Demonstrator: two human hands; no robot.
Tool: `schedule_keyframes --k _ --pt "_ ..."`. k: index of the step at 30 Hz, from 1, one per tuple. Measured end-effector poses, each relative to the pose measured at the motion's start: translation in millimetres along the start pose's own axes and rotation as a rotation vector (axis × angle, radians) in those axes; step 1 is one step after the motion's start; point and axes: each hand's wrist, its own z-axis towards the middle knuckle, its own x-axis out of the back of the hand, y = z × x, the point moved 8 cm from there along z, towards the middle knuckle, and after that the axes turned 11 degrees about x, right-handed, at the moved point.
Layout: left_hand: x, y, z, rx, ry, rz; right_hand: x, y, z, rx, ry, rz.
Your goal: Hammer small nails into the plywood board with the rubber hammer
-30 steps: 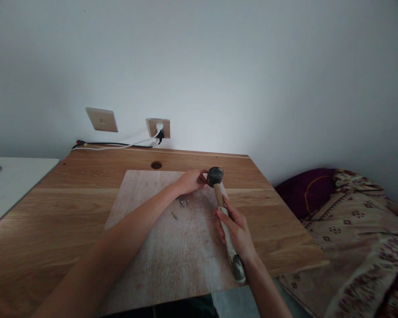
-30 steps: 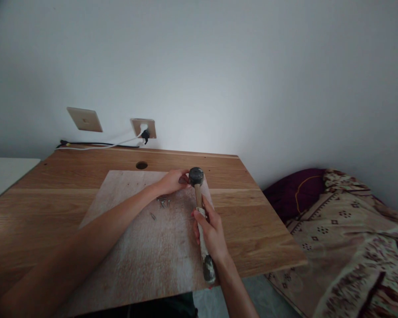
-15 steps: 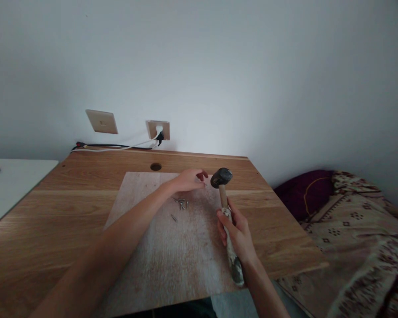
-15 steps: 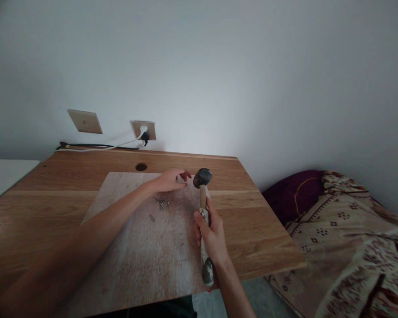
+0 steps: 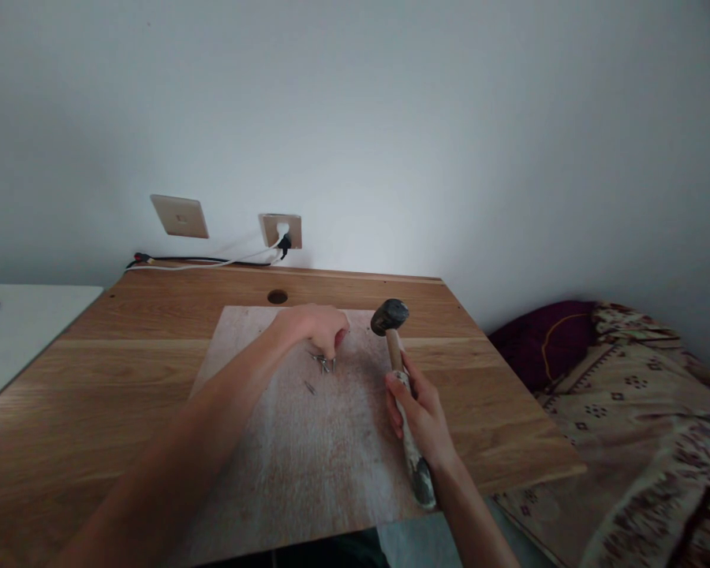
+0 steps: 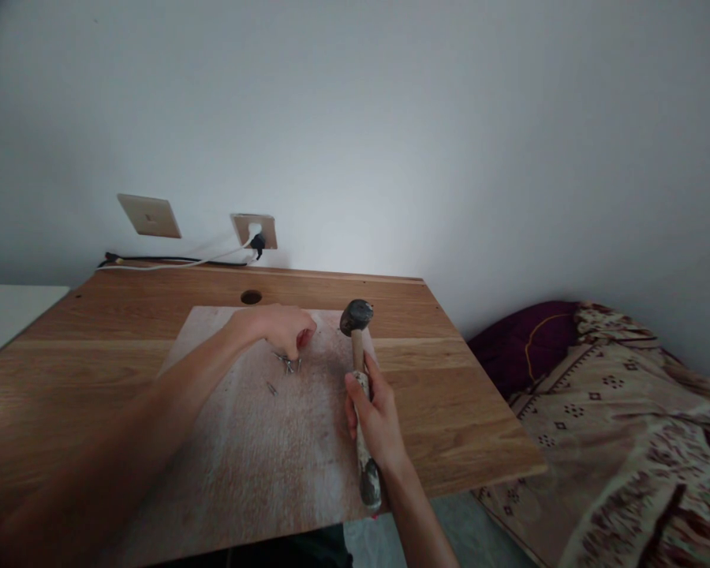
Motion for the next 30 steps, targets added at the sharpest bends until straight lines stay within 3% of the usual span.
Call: schedule_keyframes --k 4,8,16,23,30 --pt "-4.8 7.2 1.6 -0.003 -0.002 0.054 1.1 2.8 -0.6 -0.014 0.016 0.033" --pt "-2.9 13.6 5.6 -0.092 0.017 -0.021 1.2 -0.1 -0.3 -0.011 0.027 0.029" --pt "14.9 -0.9 24.1 -0.207 0.322 -0.372 -0.9 -6.7 0.6 -0.017 0.014 0.034" --pt "9.5 -10.4 31.5 -0.272 0.356 -0.414 -0.4 -6.4 1.2 -0.031 0.019 0.023" --pt "4.7 -4.2 31.2 -0.269 0.319 -0.340 -0.2 -3.8 0.6 -0.020 0.003 0.015"
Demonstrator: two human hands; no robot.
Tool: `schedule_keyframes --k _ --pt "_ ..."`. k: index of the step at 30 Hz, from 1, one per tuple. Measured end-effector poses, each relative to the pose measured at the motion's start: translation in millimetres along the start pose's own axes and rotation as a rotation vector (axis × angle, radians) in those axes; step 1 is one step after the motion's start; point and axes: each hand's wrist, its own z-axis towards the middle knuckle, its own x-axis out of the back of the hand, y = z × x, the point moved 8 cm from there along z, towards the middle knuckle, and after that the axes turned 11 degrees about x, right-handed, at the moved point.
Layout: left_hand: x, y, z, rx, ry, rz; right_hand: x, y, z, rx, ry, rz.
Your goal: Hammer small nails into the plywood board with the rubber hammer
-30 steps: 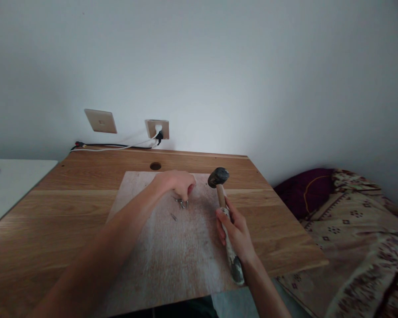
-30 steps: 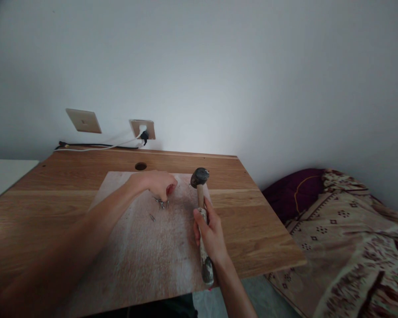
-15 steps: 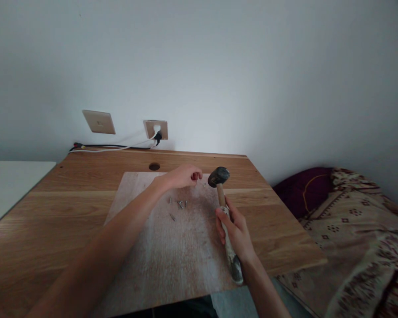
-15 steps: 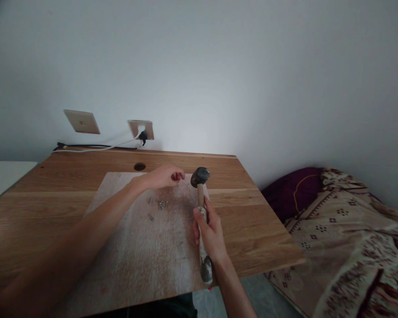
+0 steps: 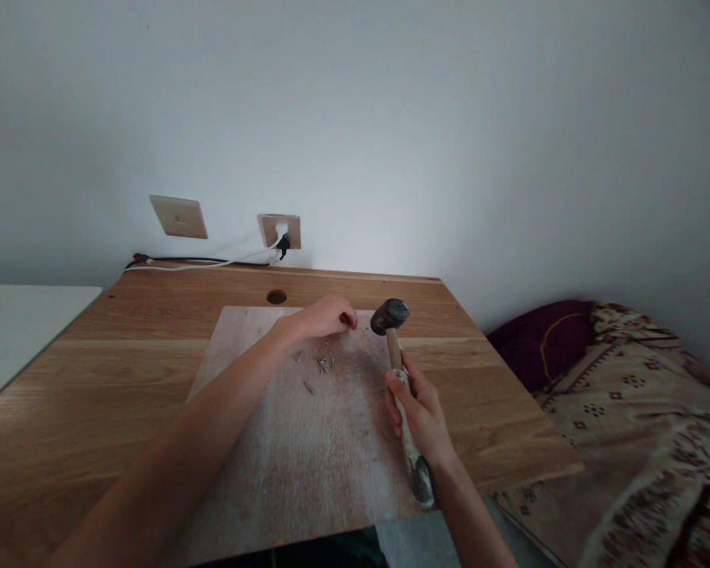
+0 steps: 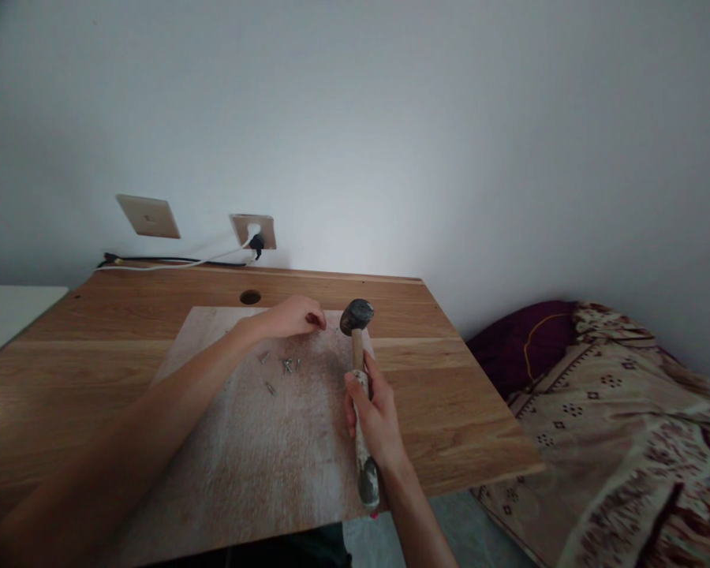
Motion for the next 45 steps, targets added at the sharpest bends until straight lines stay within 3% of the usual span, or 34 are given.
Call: schedule_keyframes --k 6,12,19,27,31,37,45 --pt "-3.9 -1.5 -2.2 0.046 -0.013 -0.060 -1.0 0.5 -0.7 -0.005 -0.009 -0.006" --pt "-14.1 -22.5 -6.3 0.116 0.058 -0.196 -6.0 -1.2 -0.6 0.010 -0.045 -0.004" --pt "-15.5 -28.4 -16.4 0.130 0.185 -0.254 -8.2 -4.7 0.8 0.021 -0.050 0.026" --pt "-10.9 -32.2 -20.4 0.105 0.240 -0.258 -14.7 -24.2 34.9 0.074 -0.092 0.000" --pt "-5.9 -34.5 -22.0 0.128 0.272 -0.243 -18.4 -26.2 46.6 0.071 -0.187 -0.022" --pt "-5.5 -33.3 -22.2 0.145 0.248 -0.247 -23.9 -22.0 35.3 -0.046 -0.268 0.001" --pt "-2.4 -32.2 -24.2 0.188 0.263 -0.265 -32.3 -11.1 28.8 -0.046 -0.286 0.038"
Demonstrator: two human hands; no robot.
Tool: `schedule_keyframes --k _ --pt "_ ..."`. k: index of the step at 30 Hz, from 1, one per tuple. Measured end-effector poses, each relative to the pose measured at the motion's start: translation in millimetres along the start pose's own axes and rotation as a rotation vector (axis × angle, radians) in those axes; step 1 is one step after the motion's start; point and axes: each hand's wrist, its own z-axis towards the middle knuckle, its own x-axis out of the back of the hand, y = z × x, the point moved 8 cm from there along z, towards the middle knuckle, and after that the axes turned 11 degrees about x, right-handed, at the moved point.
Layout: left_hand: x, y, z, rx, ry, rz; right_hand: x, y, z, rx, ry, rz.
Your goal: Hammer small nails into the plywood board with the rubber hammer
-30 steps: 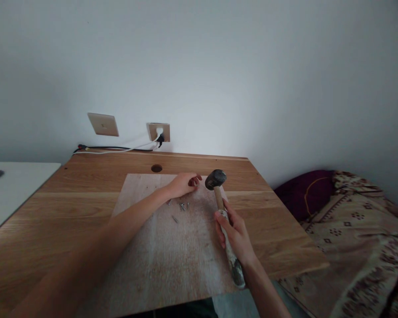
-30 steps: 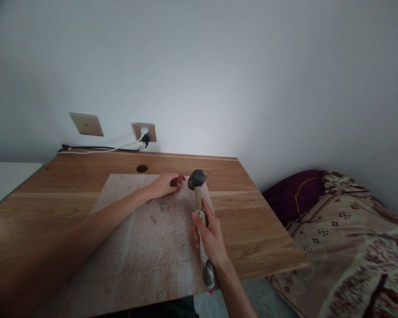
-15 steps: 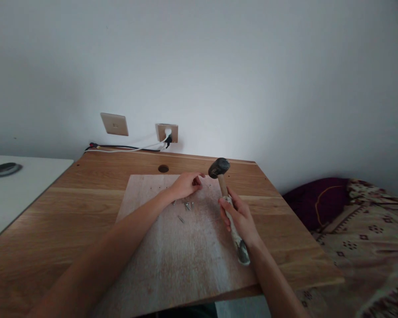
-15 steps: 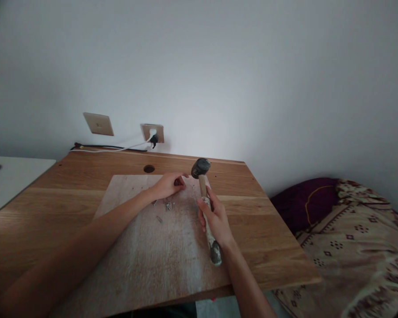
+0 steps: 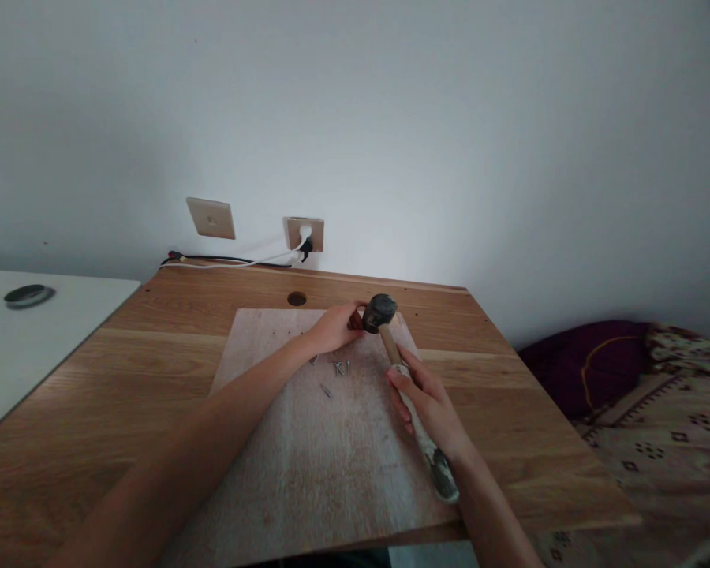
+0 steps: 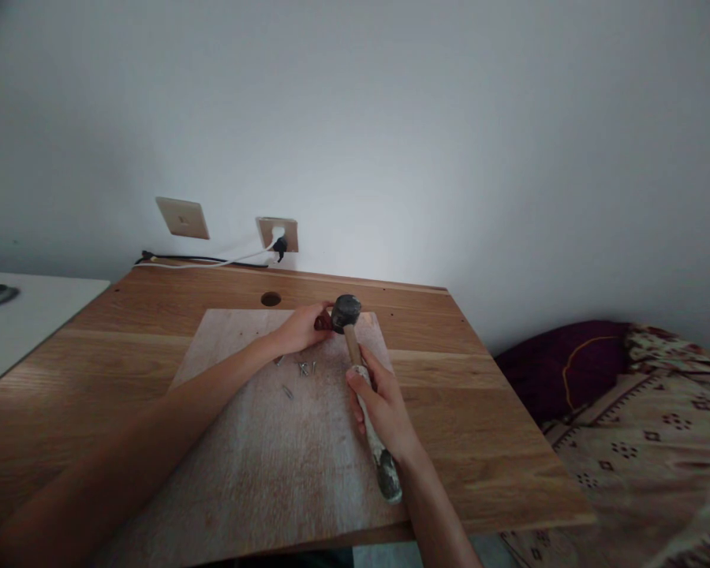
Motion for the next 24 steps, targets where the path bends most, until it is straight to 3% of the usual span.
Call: schedule_keyframes --k 17,21,23,24 --pt "-1.6 -0.5 0.4 -0.003 -0.005 0.035 2.3 15.2 -9.8 -0.015 0.015 0.000" --pt "17.1 12.9 -4.8 -0.027 0.045 0.145 5.3 13.5 -9.8 0.000 0.072 0.022" --pt "24.6 27.9 -11.4 -0.081 -0.026 0.234 6.4 13.2 -9.3 -0.008 0.092 0.029" --pt "23.8 34.7 -15.9 -0.103 -0.117 0.281 6.7 12.9 -9.1 -0.012 0.097 0.029"
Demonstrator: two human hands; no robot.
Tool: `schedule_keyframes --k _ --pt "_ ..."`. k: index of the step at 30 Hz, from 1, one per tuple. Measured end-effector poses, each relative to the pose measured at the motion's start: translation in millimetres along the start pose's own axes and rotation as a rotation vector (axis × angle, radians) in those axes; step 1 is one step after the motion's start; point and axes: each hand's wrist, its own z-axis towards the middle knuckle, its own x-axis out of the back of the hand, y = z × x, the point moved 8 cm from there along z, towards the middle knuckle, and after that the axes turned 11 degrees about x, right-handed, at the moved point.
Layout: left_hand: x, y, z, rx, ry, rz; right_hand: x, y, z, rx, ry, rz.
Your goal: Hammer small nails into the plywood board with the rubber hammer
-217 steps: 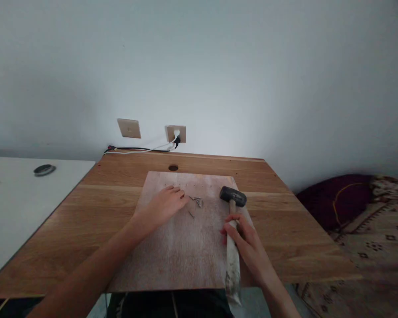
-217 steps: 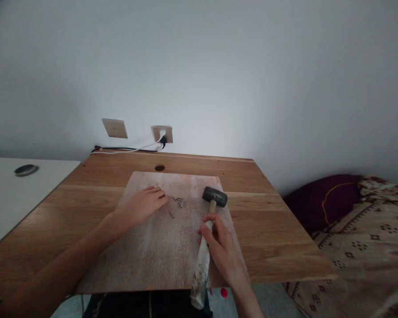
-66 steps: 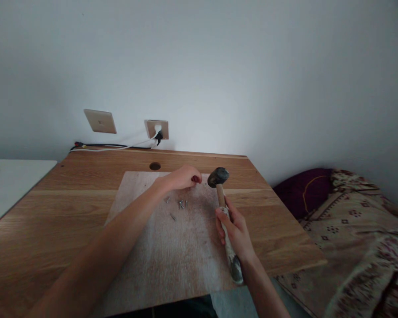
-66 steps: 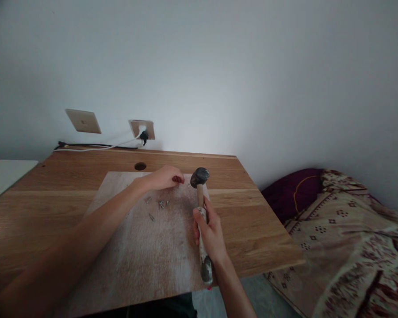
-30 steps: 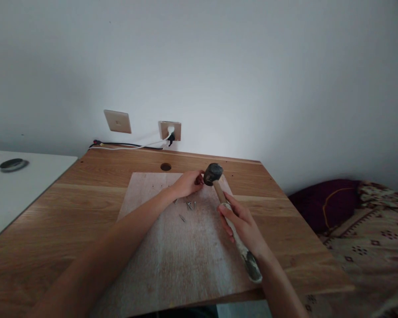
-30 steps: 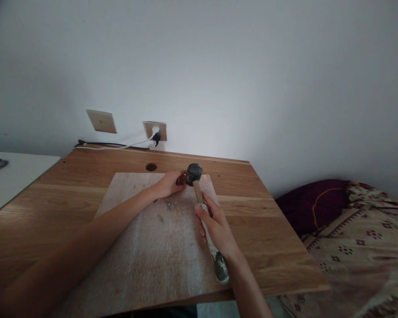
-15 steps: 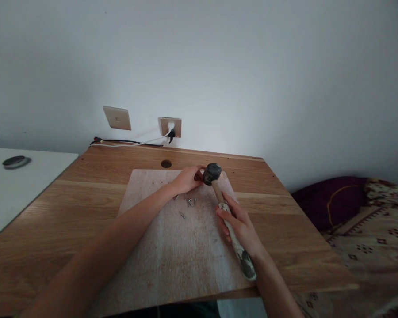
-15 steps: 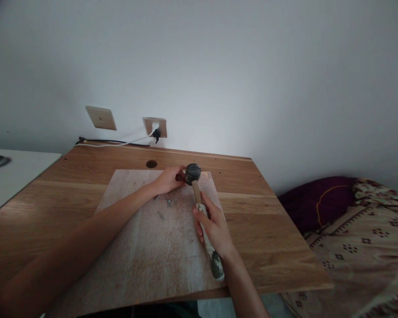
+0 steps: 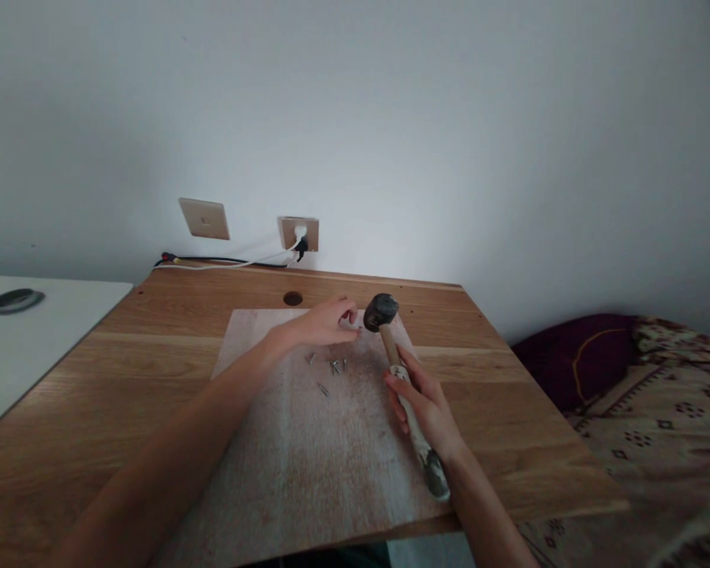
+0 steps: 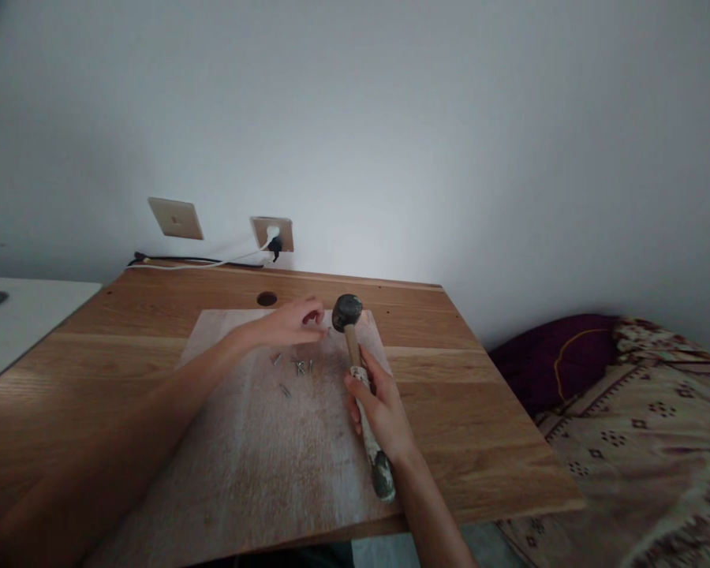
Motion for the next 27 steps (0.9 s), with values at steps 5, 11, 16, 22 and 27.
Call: schedule_keyframes --k 5,11,16,22,27 --pt "-15.7 17.2 -19.5 -0.036 -0.358 0.216 0.0 -3.3 0.6 -0.009 0.013 -0.019" --pt "-34.5 7.6 -17.2 0.004 -0.389 0.110 1.3 1.7 0.4 -0.004 -0.015 -0.035" --pt "-31.5 7.2 -15.0 -0.040 -0.354 -0.054 1.5 3.0 1.0 -0.002 -0.009 -0.027" --pt "-26.1 1.5 -8.1 -0.040 -0.264 -0.141 -0.5 -1.9 1.1 -0.019 -0.006 -0.037" --pt "-19.5 -22.6 0.9 0.022 -0.136 -0.225 0.5 -0.5 0.3 -0.023 -0.007 -0.026"
